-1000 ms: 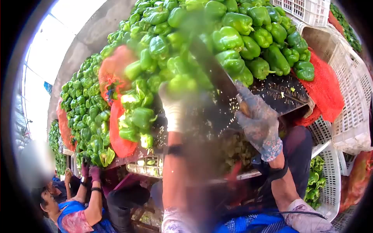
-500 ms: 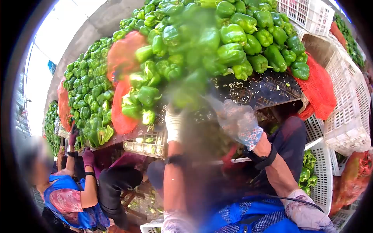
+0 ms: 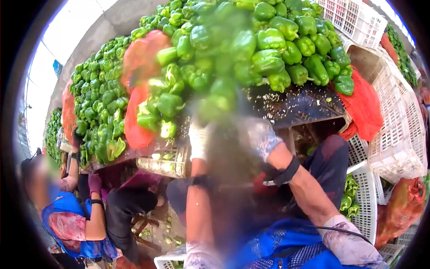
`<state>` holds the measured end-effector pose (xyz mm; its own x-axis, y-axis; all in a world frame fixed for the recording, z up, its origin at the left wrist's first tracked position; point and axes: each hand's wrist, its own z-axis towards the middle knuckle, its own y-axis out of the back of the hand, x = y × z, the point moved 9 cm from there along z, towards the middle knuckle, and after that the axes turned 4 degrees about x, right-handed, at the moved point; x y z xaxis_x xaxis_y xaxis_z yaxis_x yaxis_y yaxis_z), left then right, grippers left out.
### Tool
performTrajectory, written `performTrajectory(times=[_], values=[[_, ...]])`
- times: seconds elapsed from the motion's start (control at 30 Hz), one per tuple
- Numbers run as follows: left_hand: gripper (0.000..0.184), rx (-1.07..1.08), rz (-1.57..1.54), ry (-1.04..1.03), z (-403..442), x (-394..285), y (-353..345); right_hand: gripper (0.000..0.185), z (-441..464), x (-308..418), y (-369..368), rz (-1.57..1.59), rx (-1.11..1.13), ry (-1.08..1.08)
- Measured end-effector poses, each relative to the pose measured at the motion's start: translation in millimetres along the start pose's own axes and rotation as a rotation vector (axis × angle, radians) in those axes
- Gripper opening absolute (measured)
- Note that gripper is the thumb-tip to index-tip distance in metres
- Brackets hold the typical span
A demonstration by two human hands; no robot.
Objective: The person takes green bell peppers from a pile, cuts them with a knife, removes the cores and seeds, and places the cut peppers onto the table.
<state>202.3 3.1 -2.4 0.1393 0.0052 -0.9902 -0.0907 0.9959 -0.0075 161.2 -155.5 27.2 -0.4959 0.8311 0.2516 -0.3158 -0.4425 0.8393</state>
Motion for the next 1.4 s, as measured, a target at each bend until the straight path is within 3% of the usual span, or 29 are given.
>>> performTrajectory(times=[0.13,0.17,0.2,0.27,0.3,0.4,0.5,0.6,0.67,0.73,0.77,0.83,0.87,0.97,1.03,1.13,1.17,1.2,1.4], values=[[0.081,-0.05,-0.182,0.061,-5,1,-11,0.048,-1,-6,19,0.026,0.088,0.008],[0.085,-0.06,-0.053,0.002,-5,-1,-8,0.05,-8,-1,34,0.026,0.124,0.052],[0.085,-0.062,0.002,0.047,-6,-9,-11,0.048,-17,-3,50,0.071,0.011,0.089],[0.086,-0.06,0.112,0.137,-8,-26,-17,0.055,-42,-27,70,0.325,-0.068,-0.07],[0.085,-0.064,0.089,0.178,-4,-16,-17,0.06,-47,-22,87,0.219,-0.042,-0.144],[0.081,-0.144,-0.528,0.205,25,41,-17,0.067,-59,-20,87,0.107,0.111,-0.17],[0.081,-0.179,-0.158,-0.081,27,34,3,0.071,-62,-4,62,-0.048,0.194,-0.127],[0.083,-0.293,-0.647,-0.151,32,45,33,0.069,-33,19,72,-0.061,0.183,-0.047],[0.083,-0.52,-0.458,-0.196,27,5,58,0.066,-8,36,66,-0.153,0.231,-0.029],[0.082,-0.528,-0.696,-0.173,42,-31,62,0.063,18,46,62,-0.099,0.044,0.166],[0.082,-0.539,-0.815,-0.164,49,-49,64,0.06,34,47,69,-0.073,0.016,0.148],[0.08,-0.6,-0.389,-0.221,100,-54,115,0.046,51,34,72,0.109,-0.026,0.118],[0.08,-0.572,-0.34,-0.287,129,-53,133,0.035,47,13,65,0.26,-0.04,0.101],[0.066,-0.416,-0.297,-0.31,189,-53,158,0.034,42,-10,87,0.082,-0.025,0.028],[0.053,-0.404,-0.196,-0.267,190,-55,158,0.052,27,-35,83,0.091,-0.019,-0.049],[0.032,-0.4,-0.033,-0.319,152,-53,108,0.062,10,-59,69,0.048,0.029,-0.206],[0.027,-0.322,0.123,-0.38,147,-47,83,0.063,5,-64,64,0.023,0.059,-0.25],[0.023,-0.117,0.165,-0.293,146,-31,50,0.063,3,-65,63,0.033,0.042,-0.248],[0.033,0.106,0.594,-0.055,108,3,-56,0.064,13,-57,84,0.104,0.012,-0.291]])
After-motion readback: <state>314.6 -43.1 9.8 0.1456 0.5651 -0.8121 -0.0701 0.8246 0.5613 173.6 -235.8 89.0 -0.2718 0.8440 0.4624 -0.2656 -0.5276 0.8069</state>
